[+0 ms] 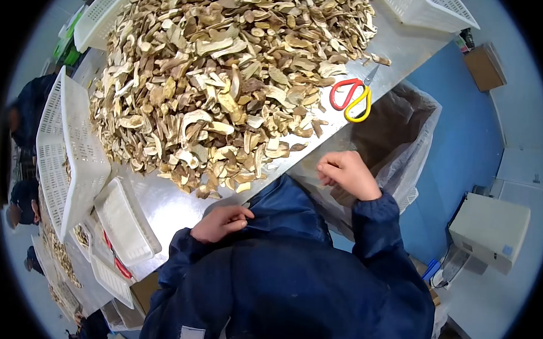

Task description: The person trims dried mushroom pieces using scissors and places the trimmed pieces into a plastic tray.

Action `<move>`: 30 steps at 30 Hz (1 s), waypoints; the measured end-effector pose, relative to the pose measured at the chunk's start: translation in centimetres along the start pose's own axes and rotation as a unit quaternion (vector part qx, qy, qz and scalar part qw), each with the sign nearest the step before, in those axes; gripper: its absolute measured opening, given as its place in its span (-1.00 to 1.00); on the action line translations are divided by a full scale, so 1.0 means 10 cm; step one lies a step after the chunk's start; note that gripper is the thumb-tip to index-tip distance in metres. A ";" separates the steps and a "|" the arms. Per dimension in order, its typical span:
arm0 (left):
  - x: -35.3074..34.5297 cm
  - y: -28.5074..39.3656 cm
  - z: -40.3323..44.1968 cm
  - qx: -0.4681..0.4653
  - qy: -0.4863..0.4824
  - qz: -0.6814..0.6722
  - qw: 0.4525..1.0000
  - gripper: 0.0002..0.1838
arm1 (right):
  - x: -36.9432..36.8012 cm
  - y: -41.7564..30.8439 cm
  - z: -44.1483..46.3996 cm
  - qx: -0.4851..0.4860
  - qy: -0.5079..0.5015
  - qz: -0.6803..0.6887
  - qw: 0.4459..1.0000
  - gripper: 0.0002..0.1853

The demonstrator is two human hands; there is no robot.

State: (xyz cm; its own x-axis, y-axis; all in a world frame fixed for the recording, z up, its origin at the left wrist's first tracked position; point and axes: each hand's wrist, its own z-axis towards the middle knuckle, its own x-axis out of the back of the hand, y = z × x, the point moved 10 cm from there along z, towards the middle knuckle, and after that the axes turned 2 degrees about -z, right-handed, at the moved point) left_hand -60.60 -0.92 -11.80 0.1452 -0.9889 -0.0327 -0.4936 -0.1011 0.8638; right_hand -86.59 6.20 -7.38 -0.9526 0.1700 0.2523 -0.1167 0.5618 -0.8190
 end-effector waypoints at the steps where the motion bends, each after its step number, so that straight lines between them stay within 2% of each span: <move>1: 0.06 -0.01 0.01 -0.003 0.029 -0.008 1.000 -0.74 | -0.05 -0.01 0.07 0.012 0.025 0.015 1.000 -0.83; 2: 0.14 0.11 0.00 -0.057 0.087 0.041 0.994 -0.73 | -0.11 -0.03 0.14 0.026 0.049 0.029 0.998 -0.84; 3: 0.17 0.27 0.00 -0.111 0.148 0.090 0.979 -0.72 | -0.14 -0.14 0.13 0.074 0.116 0.058 0.989 -0.85; 4: 0.20 0.45 -0.02 -0.164 0.209 0.143 0.953 -0.70 | -0.16 -0.31 0.06 0.110 0.197 -0.032 0.974 -0.78; 5: 0.17 0.72 -0.11 -0.247 0.280 0.282 0.884 -0.59 | -0.29 -0.58 -0.03 0.206 0.247 -0.103 0.941 -0.59; 6: 0.06 0.79 -0.11 -0.208 0.293 0.440 0.823 -0.40 | -0.47 -0.80 -0.15 0.300 0.296 -0.170 0.891 -0.38; 8: 0.09 0.63 -0.06 -0.188 0.383 0.494 0.757 -0.21 | -0.97 -0.73 0.05 0.294 0.238 -0.310 0.872 -0.01; 9: 0.19 0.49 0.05 -0.148 0.392 0.514 0.748 -0.08 | -1.14 -0.65 0.17 0.329 0.226 -0.304 0.865 0.06; 10: 0.32 0.50 0.06 -0.143 0.419 0.519 0.732 -0.06 | -1.25 -0.75 0.21 0.361 0.230 -0.315 0.847 0.05; 13: 0.67 0.54 0.03 -0.107 0.459 0.543 0.695 -0.02 | -1.50 -0.93 0.52 0.345 0.193 -0.330 0.857 0.01; 14: 0.80 0.52 -0.01 -0.099 0.479 0.536 0.688 0.01 | -1.56 -1.06 0.55 0.368 0.204 -0.326 0.846 -0.05; 16: 1.04 0.50 -0.12 -0.075 0.492 0.525 0.691 -0.02 | -1.75 -1.14 0.72 0.335 0.153 -0.371 0.852 -0.08; 17: 1.14 0.44 -0.20 -0.050 0.501 0.521 0.690 -0.04 | -1.83 -1.28 0.69 0.369 0.171 -0.390 0.826 -0.13; 18: 1.24 0.45 -0.30 -0.026 0.506 0.517 0.690 -0.07 | -1.95 -1.27 0.78 0.351 0.114 -0.369 0.853 -0.19; 19: 1.37 0.37 -0.40 -0.003 0.506 0.486 0.713 -0.11 | -2.05 -1.40 0.80 0.383 0.124 -0.367 0.839 -0.27; 20: 1.47 0.36 -0.48 0.013 0.521 0.503 0.689 -0.12 | -2.15 -1.52 0.81 0.414 0.135 -0.364 0.823 -0.35; 22: 1.73 0.23 -0.59 0.069 0.525 0.499 0.686 -0.09 | -2.39 -1.52 1.04 0.382 0.086 -0.354 0.849 -0.39; 24: 1.91 0.24 -0.73 0.058 0.543 0.510 0.664 -0.04 | -2.57 -1.65 1.15 0.423 0.073 -0.357 0.830 -0.39; 26: 2.03 0.36 -0.85 0.035 0.547 0.471 0.691 -0.04 | -2.61 -1.85 1.09 0.440 0.106 -0.396 0.799 -0.38; 27: 2.05 0.36 -0.88 0.047 0.521 0.474 0.708 -0.06 | -2.65 -1.89 1.13 0.448 0.060 -0.369 0.812 -0.39; 28: 2.06 0.36 -0.90 0.060 0.492 0.476 0.727 -0.08 | -2.62 -1.94 1.15 0.341 -0.070 -0.340 0.873 -0.39; 30: 2.01 0.42 -1.01 0.051 0.476 0.455 0.751 -0.15 | -2.68 -1.95 1.26 0.385 -0.137 -0.338 0.848 -0.44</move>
State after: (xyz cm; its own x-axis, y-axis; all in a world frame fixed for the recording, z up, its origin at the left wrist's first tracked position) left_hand -51.08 -20.10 -3.75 0.2315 -0.1328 0.9637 -0.8153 0.5139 0.2667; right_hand -62.34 -19.49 -4.65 -0.6113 -0.2341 0.7560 -0.7109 -0.2574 -0.6545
